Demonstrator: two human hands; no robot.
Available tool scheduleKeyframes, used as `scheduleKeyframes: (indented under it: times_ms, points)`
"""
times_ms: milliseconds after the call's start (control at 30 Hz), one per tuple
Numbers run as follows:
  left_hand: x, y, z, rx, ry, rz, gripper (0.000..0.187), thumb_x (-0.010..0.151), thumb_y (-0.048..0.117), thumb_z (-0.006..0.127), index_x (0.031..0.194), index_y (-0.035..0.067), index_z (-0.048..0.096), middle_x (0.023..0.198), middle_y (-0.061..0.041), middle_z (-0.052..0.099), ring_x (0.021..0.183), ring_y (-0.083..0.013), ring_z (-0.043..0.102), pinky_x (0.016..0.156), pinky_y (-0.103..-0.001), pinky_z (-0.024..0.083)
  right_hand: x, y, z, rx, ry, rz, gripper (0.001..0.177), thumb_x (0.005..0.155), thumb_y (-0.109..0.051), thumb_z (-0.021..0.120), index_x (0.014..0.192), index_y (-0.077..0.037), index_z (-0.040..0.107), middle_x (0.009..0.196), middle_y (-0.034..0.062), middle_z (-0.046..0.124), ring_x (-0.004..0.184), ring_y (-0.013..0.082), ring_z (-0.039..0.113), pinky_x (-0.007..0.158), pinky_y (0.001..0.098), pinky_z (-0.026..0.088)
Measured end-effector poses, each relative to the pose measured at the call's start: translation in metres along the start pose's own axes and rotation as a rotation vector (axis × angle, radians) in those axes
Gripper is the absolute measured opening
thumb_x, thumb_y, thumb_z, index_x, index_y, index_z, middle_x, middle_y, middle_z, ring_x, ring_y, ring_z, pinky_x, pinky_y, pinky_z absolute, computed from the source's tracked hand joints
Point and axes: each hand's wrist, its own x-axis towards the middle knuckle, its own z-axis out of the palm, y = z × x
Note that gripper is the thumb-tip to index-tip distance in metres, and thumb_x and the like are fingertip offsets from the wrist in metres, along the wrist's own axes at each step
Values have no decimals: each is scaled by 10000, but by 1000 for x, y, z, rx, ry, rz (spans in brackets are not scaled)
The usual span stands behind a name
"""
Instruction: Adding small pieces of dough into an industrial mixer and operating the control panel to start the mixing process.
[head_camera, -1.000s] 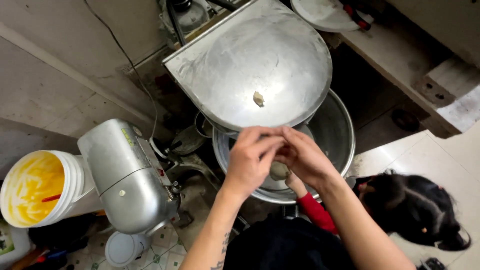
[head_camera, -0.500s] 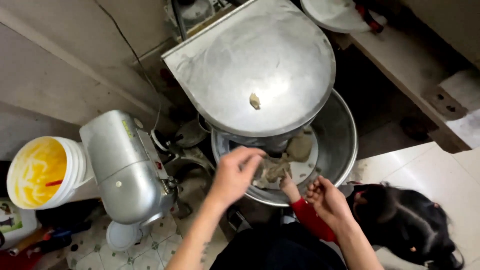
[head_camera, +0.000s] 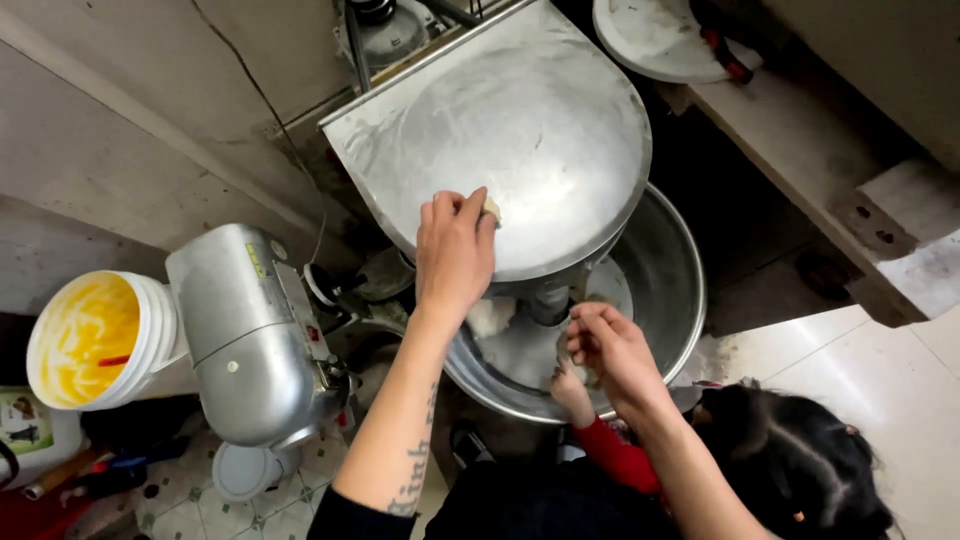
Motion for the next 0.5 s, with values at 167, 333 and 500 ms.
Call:
scheduleKeyframes:
  times_ms: [167,333,500]
  points:
    - [-9,0,14,-137,102,63,223,913,203,804,1051,86,674,902,-81,627,939,-345,662,878,-481,536,3,-22,0,-25,-74,-108,236,1085,-161,591,1213,23,664,898,117,673,757,182,691,628,264,577]
    - [-38,32,-2,-460,-95,102,197,901,141,803,1089,125,749,900,-91,763,857,-250,764,730,-336,621,-14,-58,33,-12,-171,-177,323,1057,-176,626,1291,45,663,937,166,703,784,225,726,663,319,624]
    - [-48,30,-21,-435,-204,219,152,926,146,773,1071,177,808,840,-39,755,790,-209,756,713,-318,622,-2,-47,32,-110,-226,-216,260,1038,-188,699,1105,60,735,843,150,696,747,217,710,702,342,637]
